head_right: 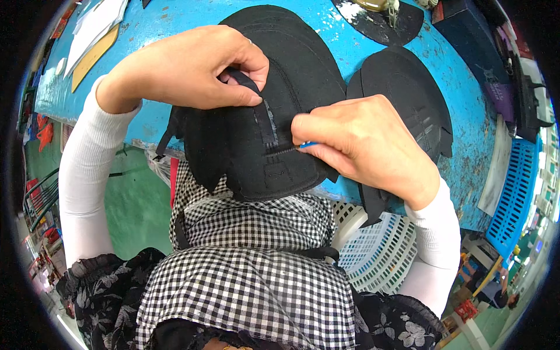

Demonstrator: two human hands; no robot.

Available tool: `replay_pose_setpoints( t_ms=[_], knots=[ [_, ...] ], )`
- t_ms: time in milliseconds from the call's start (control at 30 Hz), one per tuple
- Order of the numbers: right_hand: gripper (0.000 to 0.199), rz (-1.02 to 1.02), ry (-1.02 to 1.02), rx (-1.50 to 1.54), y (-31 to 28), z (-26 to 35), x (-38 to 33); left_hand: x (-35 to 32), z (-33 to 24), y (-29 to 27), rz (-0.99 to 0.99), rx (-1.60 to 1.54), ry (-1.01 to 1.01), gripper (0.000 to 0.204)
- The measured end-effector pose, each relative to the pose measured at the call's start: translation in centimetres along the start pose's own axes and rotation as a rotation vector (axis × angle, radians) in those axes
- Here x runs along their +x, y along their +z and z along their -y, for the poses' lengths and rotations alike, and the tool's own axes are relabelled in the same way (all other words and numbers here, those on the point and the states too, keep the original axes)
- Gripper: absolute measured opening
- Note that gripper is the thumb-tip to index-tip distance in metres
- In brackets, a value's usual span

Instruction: The person trims excess material and loose threads from black shoe upper components using scissors or a small blade.

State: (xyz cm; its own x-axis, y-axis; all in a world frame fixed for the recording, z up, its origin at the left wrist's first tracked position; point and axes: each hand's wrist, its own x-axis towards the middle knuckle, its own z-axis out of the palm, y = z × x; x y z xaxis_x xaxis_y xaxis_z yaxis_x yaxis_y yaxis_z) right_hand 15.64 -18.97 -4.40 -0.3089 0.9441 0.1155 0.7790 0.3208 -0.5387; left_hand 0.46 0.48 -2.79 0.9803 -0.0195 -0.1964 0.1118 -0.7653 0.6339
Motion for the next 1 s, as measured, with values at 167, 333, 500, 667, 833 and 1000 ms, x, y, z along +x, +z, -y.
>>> replay_pose_setpoints(
  t_ms=[167, 333, 500, 667, 833, 1000],
  knots=[
    [0.017, -0.138, 0.082, -0.207, 0.5, 1.0, 1.0, 0.0, -0.2, 0.1, 0.004, 0.085, 0.022, 0.018],
    [0.021, -0.160, 0.166, -0.143, 0.2, 0.7, 1.5, 0.3, -0.4, -0.6, 0.133, 0.049, -0.024, 0.018],
    [0.026, -0.177, 0.304, -0.155, -0.2, 0.6, 1.7, 0.1, 0.4, -0.4, 0.092, 0.005, 0.068, 0.016],
    [0.024, -0.105, 0.287, -0.171, -0.3, 0.3, 2.3, -0.2, 0.9, -0.2, 0.042, 0.001, 0.135, 0.015],
    [0.018, -0.234, 0.286, -0.087, -0.8, 1.8, 1.2, -1.1, 2.0, 0.0, -0.026, -0.106, 0.118, 0.015],
    [0.029, -0.225, 0.087, -0.416, 2.8, 5.0, 2.1, -1.9, 0.9, -3.3, 0.029, -1.057, -0.195, 0.009]
  ],
)
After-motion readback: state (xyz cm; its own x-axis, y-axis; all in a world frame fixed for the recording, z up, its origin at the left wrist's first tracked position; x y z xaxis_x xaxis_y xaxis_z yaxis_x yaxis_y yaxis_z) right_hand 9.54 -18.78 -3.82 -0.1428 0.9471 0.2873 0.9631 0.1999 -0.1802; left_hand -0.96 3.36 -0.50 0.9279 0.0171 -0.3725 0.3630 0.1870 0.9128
